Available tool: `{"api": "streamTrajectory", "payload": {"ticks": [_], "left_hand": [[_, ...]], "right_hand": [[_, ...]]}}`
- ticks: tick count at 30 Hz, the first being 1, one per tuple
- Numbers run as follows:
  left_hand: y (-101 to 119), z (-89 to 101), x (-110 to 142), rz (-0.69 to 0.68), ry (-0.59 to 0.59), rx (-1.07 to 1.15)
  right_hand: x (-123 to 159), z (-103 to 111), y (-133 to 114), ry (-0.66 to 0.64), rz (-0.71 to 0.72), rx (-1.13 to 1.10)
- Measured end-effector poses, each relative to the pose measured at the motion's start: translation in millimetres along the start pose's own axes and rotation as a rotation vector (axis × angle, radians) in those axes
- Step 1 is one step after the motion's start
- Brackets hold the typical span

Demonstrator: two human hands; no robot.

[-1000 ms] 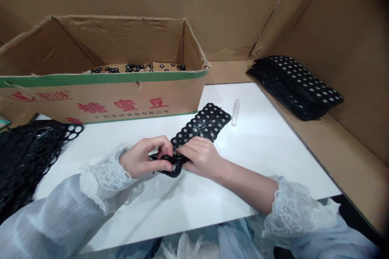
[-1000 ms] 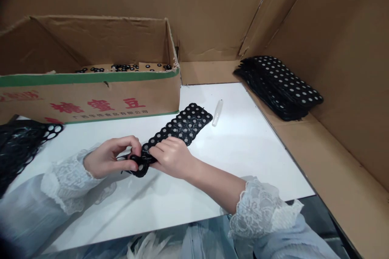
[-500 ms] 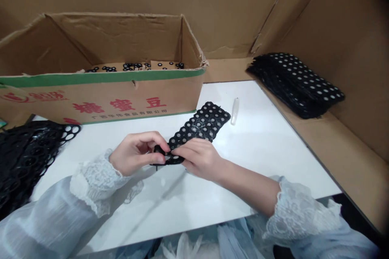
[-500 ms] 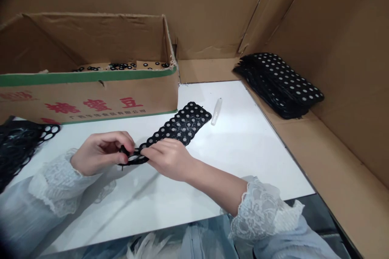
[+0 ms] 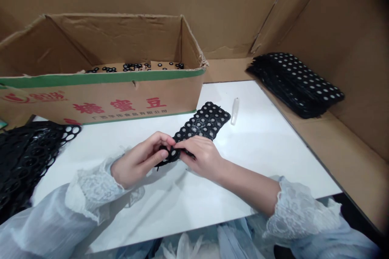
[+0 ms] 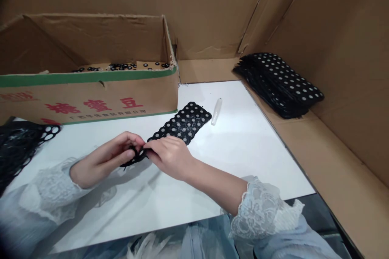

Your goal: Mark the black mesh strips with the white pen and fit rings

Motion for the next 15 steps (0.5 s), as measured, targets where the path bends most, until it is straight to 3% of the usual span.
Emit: {"api": "streamTrajectory", "payload": {"ticks": [7,15], "left_hand": [[4,-10.7,9,-0.118,0.049,-0.402],[12,-21.4,18,-0.328,0.285,-0.769]], "right_hand": [[1,2,1,0.044,0.005,0.065],[5,-8,-10,0.008,0.052,0.108]]}}
Point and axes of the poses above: each hand's wrist, its own x-axis away from the middle knuckle, its own z-axis out of the back of the hand, y = z × x, the point moved 9 cm from there along -x, towards the middle knuckle, and after that the axes turned 15 degrees about x, right-handed, at the moved point
